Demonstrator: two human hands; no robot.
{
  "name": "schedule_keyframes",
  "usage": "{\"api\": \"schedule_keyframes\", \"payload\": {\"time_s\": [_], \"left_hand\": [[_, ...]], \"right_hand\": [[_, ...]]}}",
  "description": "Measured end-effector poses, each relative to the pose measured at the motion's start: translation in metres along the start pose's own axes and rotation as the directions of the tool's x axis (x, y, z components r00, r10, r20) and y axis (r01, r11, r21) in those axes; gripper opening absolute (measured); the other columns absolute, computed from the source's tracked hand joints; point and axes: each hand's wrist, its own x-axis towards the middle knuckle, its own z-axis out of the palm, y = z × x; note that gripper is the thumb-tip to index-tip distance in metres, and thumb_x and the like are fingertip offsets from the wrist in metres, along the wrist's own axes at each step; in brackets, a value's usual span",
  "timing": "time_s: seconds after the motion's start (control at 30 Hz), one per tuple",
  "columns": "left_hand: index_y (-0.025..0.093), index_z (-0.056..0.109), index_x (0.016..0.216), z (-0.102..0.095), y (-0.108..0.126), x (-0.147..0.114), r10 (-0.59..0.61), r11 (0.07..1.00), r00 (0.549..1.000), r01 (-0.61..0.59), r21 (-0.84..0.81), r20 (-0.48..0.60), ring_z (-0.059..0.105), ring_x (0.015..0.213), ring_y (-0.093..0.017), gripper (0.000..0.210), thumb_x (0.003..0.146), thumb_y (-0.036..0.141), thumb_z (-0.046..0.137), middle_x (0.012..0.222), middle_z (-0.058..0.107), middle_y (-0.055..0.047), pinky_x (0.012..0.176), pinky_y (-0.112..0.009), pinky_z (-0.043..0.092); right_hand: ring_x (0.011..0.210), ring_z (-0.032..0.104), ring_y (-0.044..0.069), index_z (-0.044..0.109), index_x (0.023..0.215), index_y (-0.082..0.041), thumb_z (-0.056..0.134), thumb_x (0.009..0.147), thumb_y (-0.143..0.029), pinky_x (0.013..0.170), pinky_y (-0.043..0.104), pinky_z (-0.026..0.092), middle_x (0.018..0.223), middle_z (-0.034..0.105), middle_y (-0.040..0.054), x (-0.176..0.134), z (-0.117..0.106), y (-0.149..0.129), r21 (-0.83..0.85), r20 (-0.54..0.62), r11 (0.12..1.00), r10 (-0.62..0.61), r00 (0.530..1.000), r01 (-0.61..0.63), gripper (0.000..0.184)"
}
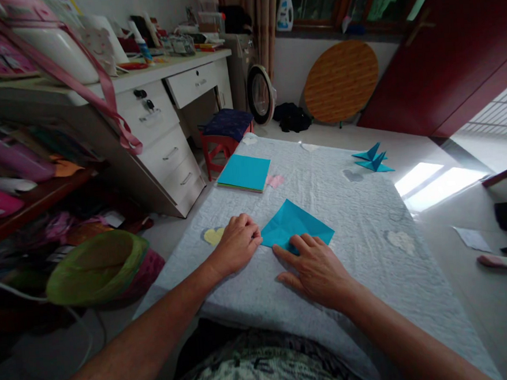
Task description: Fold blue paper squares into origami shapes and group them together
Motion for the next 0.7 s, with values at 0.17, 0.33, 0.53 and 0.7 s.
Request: {"api": "schedule_keyframes", "payload": {"time_s": [0.17, 0.33, 0.53, 0.7], "left_hand": [[0.016, 0.065, 0.083, 0.000, -0.006, -0.001, 0.003, 0.999, 1.000, -0.004, 0.044, 0.017, 0.051, 0.099, -0.025, 0.009, 0.088, 0.022, 0.061, 0.101, 0.057, -0.008, 0.093, -0.042, 0.044], [0.016, 0.065, 0.086, 0.003, -0.014, -0.006, 0.026, 0.993, 0.999, -0.022, 0.112, -0.029, 0.050, 0.098, -0.025, 0.011, 0.092, 0.023, 0.058, 0.101, 0.057, -0.008, 0.092, -0.042, 0.043], [0.015, 0.064, 0.088, -0.003, -0.023, -0.014, -0.003, 0.998, 0.996, 0.008, 0.054, -0.090, 0.052, 0.094, -0.024, 0.010, 0.092, 0.017, 0.055, 0.097, 0.060, -0.008, 0.089, -0.041, 0.044], [0.021, 0.063, 0.122, -0.003, -0.012, -0.033, 0.174, 0.984, 0.979, -0.168, 0.061, -0.108, 0.053, 0.104, -0.024, 0.031, 0.095, 0.014, 0.050, 0.113, 0.059, -0.008, 0.092, -0.040, 0.046]], "right_hand": [[0.097, 0.053, 0.030, 0.053, 0.140, -0.032, 0.046, 0.093, -0.067, 0.077, 0.040, 0.043, 0.110, 0.059, 0.0120, 0.008, -0.004, -0.006, -0.049, 0.047, 0.999, 0.015, 0.999, -0.013, 0.059], [0.100, 0.053, 0.031, 0.047, 0.145, -0.034, 0.047, 0.092, -0.068, 0.079, 0.042, 0.043, 0.118, 0.059, 0.0137, 0.013, -0.005, -0.015, -0.072, 0.098, 0.996, 0.061, 0.993, -0.054, 0.062], [0.104, 0.052, 0.034, 0.045, 0.146, -0.036, 0.047, 0.091, -0.069, 0.080, 0.044, 0.044, 0.122, 0.057, 0.0143, 0.016, -0.005, -0.020, -0.078, 0.126, 0.993, 0.102, 0.987, -0.092, 0.064], [0.105, 0.051, 0.033, 0.045, 0.146, -0.037, 0.048, 0.090, -0.070, 0.082, 0.044, 0.043, 0.121, 0.056, 0.0146, 0.017, -0.005, -0.021, -0.088, 0.121, 0.991, 0.112, 0.986, -0.102, 0.065]]}}
